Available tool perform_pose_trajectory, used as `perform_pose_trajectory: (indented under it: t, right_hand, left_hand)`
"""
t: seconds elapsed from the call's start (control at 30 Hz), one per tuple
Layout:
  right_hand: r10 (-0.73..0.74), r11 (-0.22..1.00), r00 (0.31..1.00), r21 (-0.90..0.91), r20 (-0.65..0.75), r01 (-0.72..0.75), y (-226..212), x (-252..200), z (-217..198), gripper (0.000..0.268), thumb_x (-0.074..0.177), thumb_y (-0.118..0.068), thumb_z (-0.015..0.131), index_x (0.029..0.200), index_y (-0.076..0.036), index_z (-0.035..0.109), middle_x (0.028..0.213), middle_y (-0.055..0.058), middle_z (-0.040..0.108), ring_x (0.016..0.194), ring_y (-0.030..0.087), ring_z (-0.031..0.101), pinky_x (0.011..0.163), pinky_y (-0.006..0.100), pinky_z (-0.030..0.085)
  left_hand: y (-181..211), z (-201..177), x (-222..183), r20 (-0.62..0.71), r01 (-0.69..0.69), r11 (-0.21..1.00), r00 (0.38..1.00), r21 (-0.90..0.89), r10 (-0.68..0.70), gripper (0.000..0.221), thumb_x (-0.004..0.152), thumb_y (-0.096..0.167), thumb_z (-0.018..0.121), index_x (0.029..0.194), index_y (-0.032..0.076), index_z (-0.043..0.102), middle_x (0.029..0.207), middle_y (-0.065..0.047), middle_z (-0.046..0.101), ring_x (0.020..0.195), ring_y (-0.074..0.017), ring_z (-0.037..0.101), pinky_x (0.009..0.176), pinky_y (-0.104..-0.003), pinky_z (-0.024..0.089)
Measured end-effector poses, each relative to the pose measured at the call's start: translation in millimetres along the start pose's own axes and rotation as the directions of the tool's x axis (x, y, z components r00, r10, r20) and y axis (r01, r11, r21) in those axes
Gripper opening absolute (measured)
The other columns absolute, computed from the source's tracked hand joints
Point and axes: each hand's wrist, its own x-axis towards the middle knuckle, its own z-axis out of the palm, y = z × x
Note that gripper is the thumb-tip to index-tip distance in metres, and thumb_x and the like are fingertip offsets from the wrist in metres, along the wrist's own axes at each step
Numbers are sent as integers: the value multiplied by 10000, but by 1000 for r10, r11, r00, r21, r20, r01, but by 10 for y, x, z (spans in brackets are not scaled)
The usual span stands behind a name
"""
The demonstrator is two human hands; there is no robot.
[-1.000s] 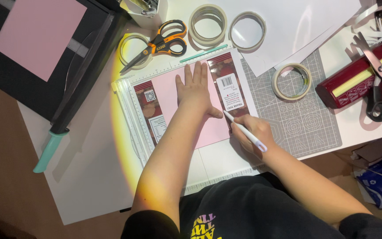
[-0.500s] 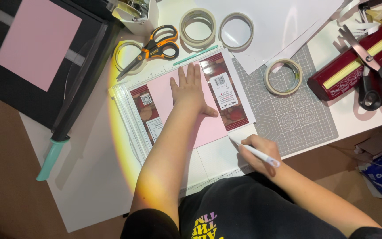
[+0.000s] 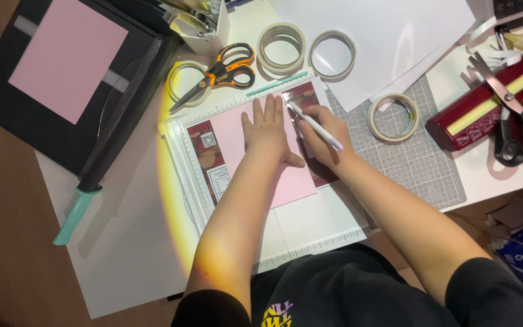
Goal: The person places a printed wrapper onto a surface, aligns a piece of paper over it, and uses a weeding tool to trace the edges of a printed design. They then wrap the paper around a candy bar, securing the edges by hand.
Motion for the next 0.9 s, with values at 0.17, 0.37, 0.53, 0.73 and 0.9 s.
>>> perform_pose_trajectory:
  t: [0.17, 0.37, 0.53, 0.73, 0.9]
  right_hand:
    - [-84, 983, 993, -157, 83, 96, 146, 314, 163, 329, 1022, -342, 620, 1288, -149, 636, 1138, 193, 721, 1111, 434, 667, 959, 552, 528]
    - [-216, 939, 973, -255, 77, 229, 349, 376, 244, 310, 1054, -331, 587, 1282, -128, 639, 1096, 154, 711, 1085, 392, 668, 935, 507, 534]
    - [-198, 938, 975, -271, 97, 218, 240, 371, 220, 315, 1069, -333, 558, 1276, -106, 632, 1046, 171, 701, 1065, 407, 666, 928, 519, 528]
    - [-12, 958, 993, -283, 119, 46, 203, 347, 158, 293, 1046, -322, 571, 1262, -137, 640, 1091, 146, 686, 1140, 373, 654, 993, 491, 506]
    - [161, 917, 972, -389, 170, -84, 248, -136, 6, 328, 1008, -452, 557, 1204, -225, 690, 1031, 82, 680, 1140, 308, 657, 1010, 459, 505]
  left_hand:
    - [-7, -1, 32, 21, 7, 1000, 1000, 5, -7, 1565, 599, 764, 842, 1635, 79, -110, 1728, -103, -116, 1579, -358, -113, 1260, -634, 36]
    - [-6, -4, 32, 29, -3, 1000, 1000, 8, 3, 1552, 617, 745, 843, 1634, 71, -116, 1726, -110, -123, 1575, -372, -117, 1254, -643, 32]
    - [-12, -15, 20, 27, -7, 1000, 1000, -8, 7, 1544, 623, 739, 844, 1637, 70, -110, 1729, -106, -121, 1576, -372, -115, 1256, -640, 27]
    - [-13, -10, 18, 39, -2, 1000, 999, 8, 1, 1546, 627, 752, 835, 1636, 75, -120, 1728, -99, -138, 1577, -363, -128, 1259, -638, 20]
    - [-21, 26, 35, 4, -9, 1000, 1000, -28, 9, 1520, 639, 670, 877, 1635, 69, -102, 1730, -114, -99, 1577, -374, -106, 1254, -647, 21]
